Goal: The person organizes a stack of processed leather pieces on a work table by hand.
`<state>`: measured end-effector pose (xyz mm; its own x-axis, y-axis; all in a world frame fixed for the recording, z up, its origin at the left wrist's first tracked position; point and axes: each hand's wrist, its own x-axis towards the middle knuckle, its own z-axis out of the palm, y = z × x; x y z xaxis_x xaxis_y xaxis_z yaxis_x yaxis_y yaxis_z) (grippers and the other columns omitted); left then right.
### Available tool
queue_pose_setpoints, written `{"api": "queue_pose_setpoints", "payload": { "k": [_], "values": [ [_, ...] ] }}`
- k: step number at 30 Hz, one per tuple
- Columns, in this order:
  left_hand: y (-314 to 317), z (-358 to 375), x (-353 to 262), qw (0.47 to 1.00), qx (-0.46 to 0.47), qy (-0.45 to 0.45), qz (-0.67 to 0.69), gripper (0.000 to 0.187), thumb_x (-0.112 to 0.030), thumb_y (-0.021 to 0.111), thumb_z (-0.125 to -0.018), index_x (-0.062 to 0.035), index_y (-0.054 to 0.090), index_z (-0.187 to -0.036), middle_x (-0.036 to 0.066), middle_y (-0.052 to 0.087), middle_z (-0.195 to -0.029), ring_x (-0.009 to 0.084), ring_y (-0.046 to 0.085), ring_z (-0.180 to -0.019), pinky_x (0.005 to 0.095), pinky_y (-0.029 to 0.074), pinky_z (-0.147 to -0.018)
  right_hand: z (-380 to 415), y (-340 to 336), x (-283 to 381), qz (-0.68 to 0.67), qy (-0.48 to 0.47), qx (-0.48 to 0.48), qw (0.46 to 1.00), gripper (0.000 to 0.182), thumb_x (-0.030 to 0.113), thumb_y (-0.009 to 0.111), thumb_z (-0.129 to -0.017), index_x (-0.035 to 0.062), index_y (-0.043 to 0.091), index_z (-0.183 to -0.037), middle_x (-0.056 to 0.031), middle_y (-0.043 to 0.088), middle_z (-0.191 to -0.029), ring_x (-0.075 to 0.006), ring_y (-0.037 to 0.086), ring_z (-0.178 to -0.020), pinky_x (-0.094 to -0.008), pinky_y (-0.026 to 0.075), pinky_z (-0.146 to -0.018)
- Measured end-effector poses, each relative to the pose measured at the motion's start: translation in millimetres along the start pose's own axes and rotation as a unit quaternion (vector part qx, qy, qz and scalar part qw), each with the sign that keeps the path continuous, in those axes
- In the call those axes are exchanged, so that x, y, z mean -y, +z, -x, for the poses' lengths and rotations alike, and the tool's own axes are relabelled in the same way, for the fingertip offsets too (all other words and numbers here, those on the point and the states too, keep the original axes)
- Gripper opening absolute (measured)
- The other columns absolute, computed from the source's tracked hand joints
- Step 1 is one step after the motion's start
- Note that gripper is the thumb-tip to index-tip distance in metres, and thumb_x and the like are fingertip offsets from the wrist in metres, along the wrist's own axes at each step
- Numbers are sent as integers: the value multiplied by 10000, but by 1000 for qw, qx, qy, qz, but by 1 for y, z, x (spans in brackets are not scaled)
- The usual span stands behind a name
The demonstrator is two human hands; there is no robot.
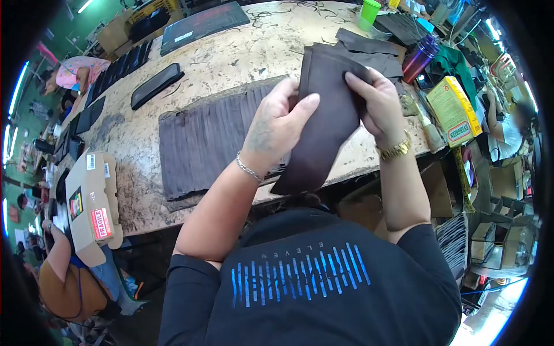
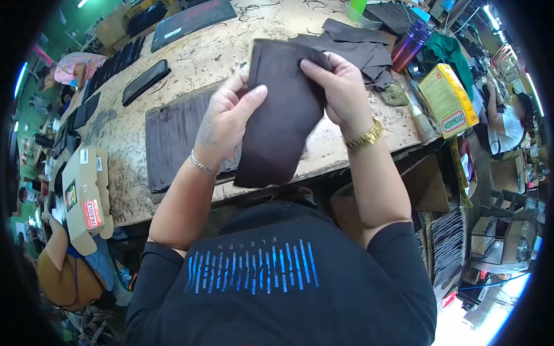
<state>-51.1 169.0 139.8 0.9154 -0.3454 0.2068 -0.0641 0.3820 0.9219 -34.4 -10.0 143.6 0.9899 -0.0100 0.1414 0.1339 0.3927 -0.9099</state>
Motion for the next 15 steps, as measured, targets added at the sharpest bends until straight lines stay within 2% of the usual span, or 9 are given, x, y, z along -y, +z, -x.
{"api": "queue_pose_setpoints", "payload": {
  "k": [1,3,5,7,9,11,13,14,15],
  "values": [
    [-1,3,8,1000,2,6,-2,219,-69,563,-808,34,508,-993,93,608,-845,155,595,-711,268,474,-626,-12,-10,-9,-10,-22,-5,1000,180,37,612,-794,-24,570,-958,-69,619,-866,-109,588,-730,-228,485,-665],
    [-6,16,25,996,-14,-88,8,279,-74,569,-807,44,493,-1048,60,586,-916,97,554,-776,238,473,-661,-32,-31,-22,-1,-8,-21,1000,159,37,613,-794,-17,573,-939,-65,620,-862,-104,587,-732,-229,486,-666],
    [-15,26,43,988,30,-131,-77,330,-39,539,-827,36,445,-1134,99,554,-1045,134,550,-920,265,459,-807,-44,-42,-30,8,-7,-39,999,152,33,612,-792,-8,576,-934,-60,620,-860,-101,586,-731,-226,487,-666],
    [-7,39,54,977,-26,-211,-6,322,-6,530,-817,29,452,-1127,94,550,-1053,123,539,-941,263,445,-837,-57,-55,-33,23,15,-49,998,146,29,612,-790,1,580,-929,-55,620,-859,-98,586,-730,-224,487,-666],
    [6,49,59,982,-32,-178,-58,311,0,519,-822,28,452,-1125,92,547,-1059,118,525,-966,255,439,-846,-72,-71,-32,-7,58,74,996,142,22,613,-785,17,585,-924,-46,620,-863,-91,584,-729,-219,488,-663],
    [13,54,69,983,-53,-170,-46,358,7,527,-822,25,416,-1161,93,542,-1069,116,514,-980,264,438,-852,-86,-79,-25,12,97,147,984,122,5,607,-782,21,586,-901,-28,621,-831,-78,585,-722,-216,492,-662],
    [19,58,89,984,-148,-94,-33,392,-56,578,-794,12,423,-1148,18,509,-856,66,462,-757,215,411,-684,-105,-81,-38,46,76,169,982,114,10,631,-766,27,592,-872,-8,610,-792,-60,564,-680,-194,475,-632],
    [16,59,100,972,-190,-80,-111,481,-83,620,-771,-1,391,-1186,-6,459,-766,65,401,-670,213,388,-621,-113,-80,-48,42,90,184,978,114,10,631,-766,27,592,-872,-8,610,-792,-60,564,-680,-194,475,-632],
    [15,59,90,934,-185,-142,-272,521,-41,606,-793,-2,339,-1238,-15,491,-769,60,454,-657,217,405,-589,-122,-79,-62,116,64,193,972,119,17,647,-755,33,592,-859,0,601,-776,-51,545,-659,-186,459,-611]
  ]
}}
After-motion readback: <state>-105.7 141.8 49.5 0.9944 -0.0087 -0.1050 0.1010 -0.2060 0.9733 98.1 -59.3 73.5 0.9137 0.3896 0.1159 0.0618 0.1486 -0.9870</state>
